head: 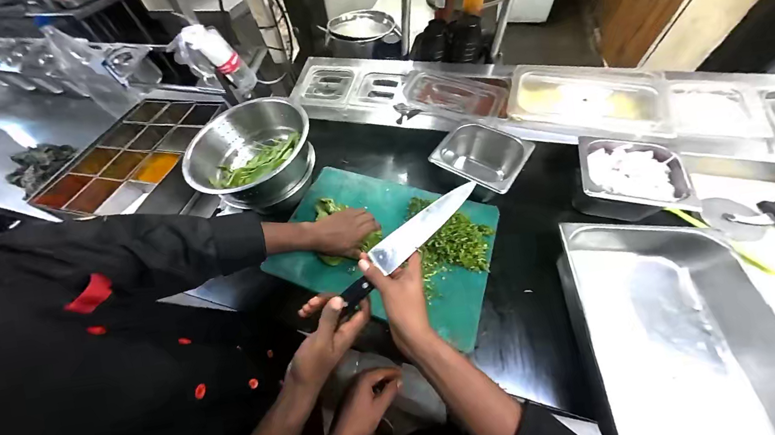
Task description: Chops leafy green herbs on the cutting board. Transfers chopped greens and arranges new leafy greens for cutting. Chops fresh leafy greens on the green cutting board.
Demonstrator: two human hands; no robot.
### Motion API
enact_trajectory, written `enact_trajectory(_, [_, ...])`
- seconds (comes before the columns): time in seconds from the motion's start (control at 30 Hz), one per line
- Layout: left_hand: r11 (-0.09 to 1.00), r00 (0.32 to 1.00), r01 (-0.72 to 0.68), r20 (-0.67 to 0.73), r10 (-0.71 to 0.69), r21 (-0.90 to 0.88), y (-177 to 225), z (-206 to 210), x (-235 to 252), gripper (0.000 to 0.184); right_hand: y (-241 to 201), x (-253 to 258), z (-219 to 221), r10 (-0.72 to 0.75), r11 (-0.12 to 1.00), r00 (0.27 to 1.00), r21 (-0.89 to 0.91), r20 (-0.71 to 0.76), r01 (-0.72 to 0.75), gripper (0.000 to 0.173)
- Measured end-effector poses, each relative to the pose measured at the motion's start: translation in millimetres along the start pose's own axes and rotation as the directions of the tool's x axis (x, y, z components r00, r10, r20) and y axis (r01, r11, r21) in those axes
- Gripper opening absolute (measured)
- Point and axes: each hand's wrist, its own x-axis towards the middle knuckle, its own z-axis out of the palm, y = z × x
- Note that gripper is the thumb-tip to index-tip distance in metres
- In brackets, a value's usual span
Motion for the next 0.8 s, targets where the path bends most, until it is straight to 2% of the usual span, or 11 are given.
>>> enact_trajectory(0.1, [0.999,0.994,-0.004,-0.111,0.000,-0.033,49.8,7.6,-0.8,0.022,-4.6,-17.3,-14.5,0.102,0.995,0.992,0.001,0.071,-0.102,0.071])
enact_trajectory(0.17, [0.999,0.994,0.042,-0.102,-0.045,-0.034,95.3,6.3,-9.6,0.020,-10.4,-34.0,-32.3,0.201,0.979,0.967,-0.024,0.156,-0.200,0.066])
enact_trajectory(0.23, [0.998,0.996,0.065,-0.052,-0.066,-0.026,143.1,0.9,-22.6,0.024,-17.9,-49.9,-60.4,0.323,0.942,0.913,-0.176,0.248,-0.285,0.070])
enact_trajectory(0.3, [0.998,0.999,0.036,-0.006,-0.036,-0.046,154.6,8.6,-25.4,0.033,-30.3,-59.4,-93.8,0.390,0.903,0.864,-0.314,0.317,-0.292,0.065])
enact_trajectory(0.37, [0.997,0.998,0.012,0.055,-0.007,-0.076,147.5,22.2,-20.0,0.030,-43.6,-61.5,-130.4,0.373,0.896,0.850,-0.382,0.372,-0.226,0.050])
enact_trajectory(0.47, [0.996,0.990,-0.039,0.132,0.049,-0.077,86.5,63.3,8.9,0.027,-62.7,-59.6,-182.9,0.312,0.886,0.867,-0.448,0.388,-0.119,0.029])
enact_trajectory(0.53, [0.994,0.988,-0.059,0.141,0.071,-0.087,53.0,86.2,24.4,0.030,-72.4,-56.7,-212.6,0.312,0.867,0.877,-0.487,0.366,-0.105,0.023])
enact_trajectory(0.7, [0.996,0.985,-0.050,0.161,0.061,-0.075,50.8,95.9,28.8,0.033,-81.0,-49.5,-251.3,0.373,0.819,0.885,-0.547,0.280,-0.172,0.018])
enact_trajectory(0.8, [0.996,0.986,-0.070,0.150,0.078,-0.058,51.7,93.0,27.9,0.033,-73.6,-39.3,-264.9,0.368,0.692,0.888,-0.719,0.274,-0.065,0.024])
